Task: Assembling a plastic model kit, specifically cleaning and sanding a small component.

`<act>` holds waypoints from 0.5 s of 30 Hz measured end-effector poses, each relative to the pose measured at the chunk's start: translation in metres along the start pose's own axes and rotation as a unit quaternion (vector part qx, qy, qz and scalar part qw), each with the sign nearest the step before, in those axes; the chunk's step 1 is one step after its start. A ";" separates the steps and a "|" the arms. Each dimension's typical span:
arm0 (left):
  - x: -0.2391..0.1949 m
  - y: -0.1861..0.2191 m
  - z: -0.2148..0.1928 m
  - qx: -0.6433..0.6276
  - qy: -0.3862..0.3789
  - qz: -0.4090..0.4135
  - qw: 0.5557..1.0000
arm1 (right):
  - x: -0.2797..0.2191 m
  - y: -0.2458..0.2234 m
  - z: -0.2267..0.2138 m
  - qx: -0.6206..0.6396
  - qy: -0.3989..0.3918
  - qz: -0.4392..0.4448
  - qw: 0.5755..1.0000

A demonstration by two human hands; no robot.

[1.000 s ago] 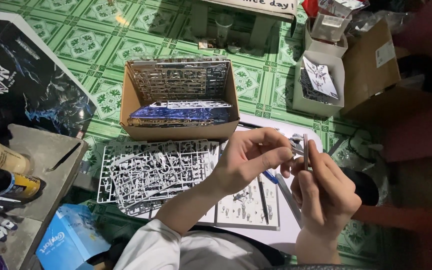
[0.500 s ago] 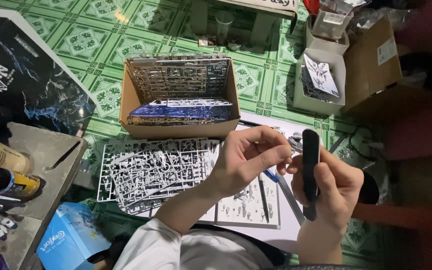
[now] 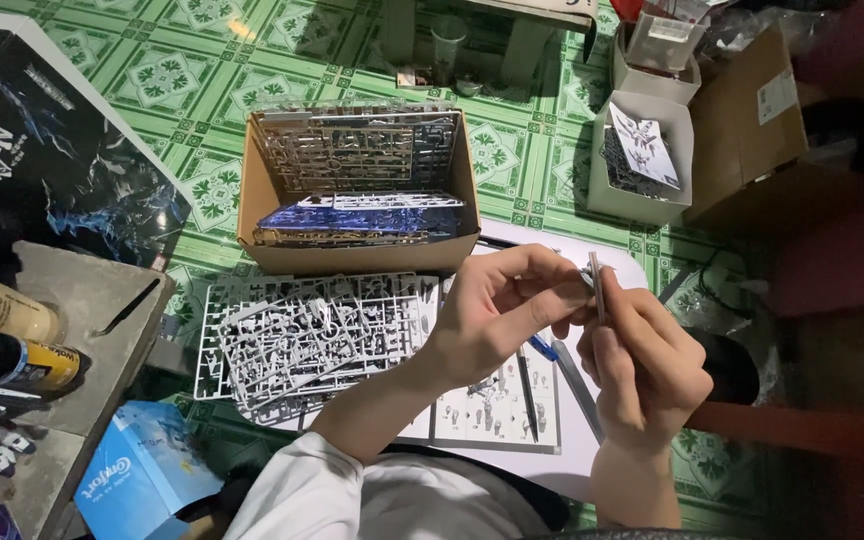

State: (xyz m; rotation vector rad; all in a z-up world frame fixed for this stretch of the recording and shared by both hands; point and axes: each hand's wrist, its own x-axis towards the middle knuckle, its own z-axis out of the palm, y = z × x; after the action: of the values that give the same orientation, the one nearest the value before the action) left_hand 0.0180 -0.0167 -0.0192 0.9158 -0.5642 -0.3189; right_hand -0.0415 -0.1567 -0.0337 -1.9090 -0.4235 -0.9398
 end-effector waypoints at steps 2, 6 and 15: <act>0.001 0.000 0.000 -0.004 0.004 -0.001 1.000 | 0.000 0.000 0.001 -0.004 -0.003 0.000 1.000; 0.001 0.004 0.001 0.010 0.006 -0.004 1.000 | 0.001 0.000 0.002 -0.005 -0.006 -0.001 1.000; 0.002 0.007 -0.001 0.018 -0.001 -0.006 1.000 | 0.000 0.002 0.002 -0.018 -0.022 -0.011 1.000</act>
State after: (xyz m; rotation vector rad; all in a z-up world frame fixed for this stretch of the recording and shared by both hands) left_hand 0.0201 -0.0128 -0.0136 0.9531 -0.5686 -0.3223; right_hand -0.0392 -0.1563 -0.0350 -1.9654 -0.4584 -0.9268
